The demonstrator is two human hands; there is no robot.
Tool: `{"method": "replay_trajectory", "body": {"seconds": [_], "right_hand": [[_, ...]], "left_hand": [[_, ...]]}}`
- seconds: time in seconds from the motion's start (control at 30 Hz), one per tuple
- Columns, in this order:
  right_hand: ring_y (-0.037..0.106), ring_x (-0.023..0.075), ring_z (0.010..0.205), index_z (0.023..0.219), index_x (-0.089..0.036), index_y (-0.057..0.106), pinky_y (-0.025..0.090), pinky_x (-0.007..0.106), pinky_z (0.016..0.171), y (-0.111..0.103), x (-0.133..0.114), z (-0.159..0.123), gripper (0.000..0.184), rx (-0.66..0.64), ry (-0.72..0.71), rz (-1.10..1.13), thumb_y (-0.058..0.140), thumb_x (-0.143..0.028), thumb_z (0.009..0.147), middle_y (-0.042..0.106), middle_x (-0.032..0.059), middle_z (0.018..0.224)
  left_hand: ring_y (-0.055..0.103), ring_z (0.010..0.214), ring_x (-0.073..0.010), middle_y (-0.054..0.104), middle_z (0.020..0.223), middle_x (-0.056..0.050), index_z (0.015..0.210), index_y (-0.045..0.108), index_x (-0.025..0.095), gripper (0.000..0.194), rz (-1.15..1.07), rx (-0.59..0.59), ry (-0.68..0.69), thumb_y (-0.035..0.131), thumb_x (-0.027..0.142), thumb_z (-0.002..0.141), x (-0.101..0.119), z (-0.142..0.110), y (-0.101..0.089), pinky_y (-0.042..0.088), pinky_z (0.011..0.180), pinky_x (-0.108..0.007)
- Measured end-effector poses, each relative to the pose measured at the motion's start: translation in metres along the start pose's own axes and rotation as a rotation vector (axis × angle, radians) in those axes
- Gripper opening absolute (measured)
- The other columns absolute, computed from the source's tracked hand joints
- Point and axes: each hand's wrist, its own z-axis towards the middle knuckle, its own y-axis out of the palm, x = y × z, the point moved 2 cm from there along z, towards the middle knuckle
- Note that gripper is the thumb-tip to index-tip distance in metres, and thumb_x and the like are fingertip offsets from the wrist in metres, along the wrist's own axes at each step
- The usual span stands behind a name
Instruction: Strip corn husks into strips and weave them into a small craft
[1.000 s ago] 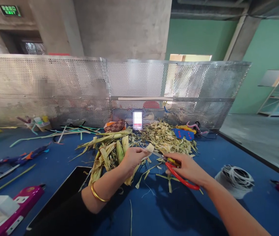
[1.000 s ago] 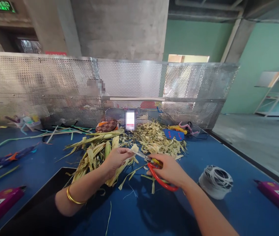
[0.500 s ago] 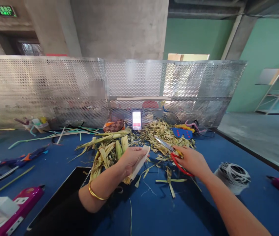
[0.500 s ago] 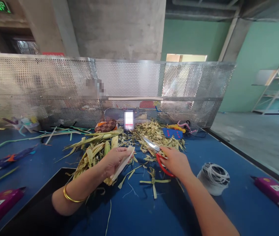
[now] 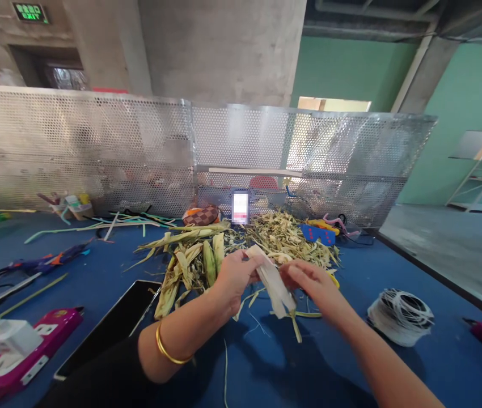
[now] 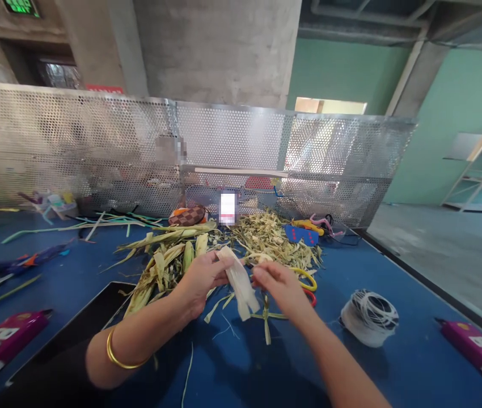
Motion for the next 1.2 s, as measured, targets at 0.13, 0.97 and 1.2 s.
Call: {"method": "replay_trajectory", "body": {"seconds": [0.13,0.97,1.2], "right_hand": [[0.054,0.0134,0.050,0.071,-0.017,0.057,0.040,0.023,0.047,0.028,-0.011,-0.010,0.032,-0.012,0.103,0.177,0.058,-0.049,0.074,0.063,-0.0005,0.059],[0.052,0.0134,0.054,0.078,-0.016,0.071,0.041,0.026,0.056,-0.001,-0.019,-0.012,0.024,0.227,0.088,0.263,0.065,-0.037,0.067,0.057,-0.0025,0.053],[0.054,0.0108,0.054,0.087,-0.018,0.074,0.045,0.026,0.058,-0.003,-0.018,-0.012,0.029,0.227,0.122,0.537,0.069,-0.033,0.063,0.068,0.0018,0.074]], "left_hand": [[0.066,0.066,-0.0159,0.070,0.076,-0.006,0.079,0.058,0.014,0.013,0.017,0.038,0.001,0.067,0.017,0.071,-0.010,0.002,0.000,0.053,0.067,-0.028],[0.052,0.041,-0.0056,0.064,0.061,-0.001,0.078,0.067,0.012,0.013,0.293,-0.097,0.086,0.060,0.023,0.076,0.001,0.006,-0.001,0.033,0.039,-0.016],[0.053,0.044,-0.0059,0.066,0.063,-0.001,0.088,0.068,0.015,0.018,0.304,-0.309,0.089,0.060,0.025,0.077,0.016,0.008,-0.009,0.037,0.043,-0.017]]}}
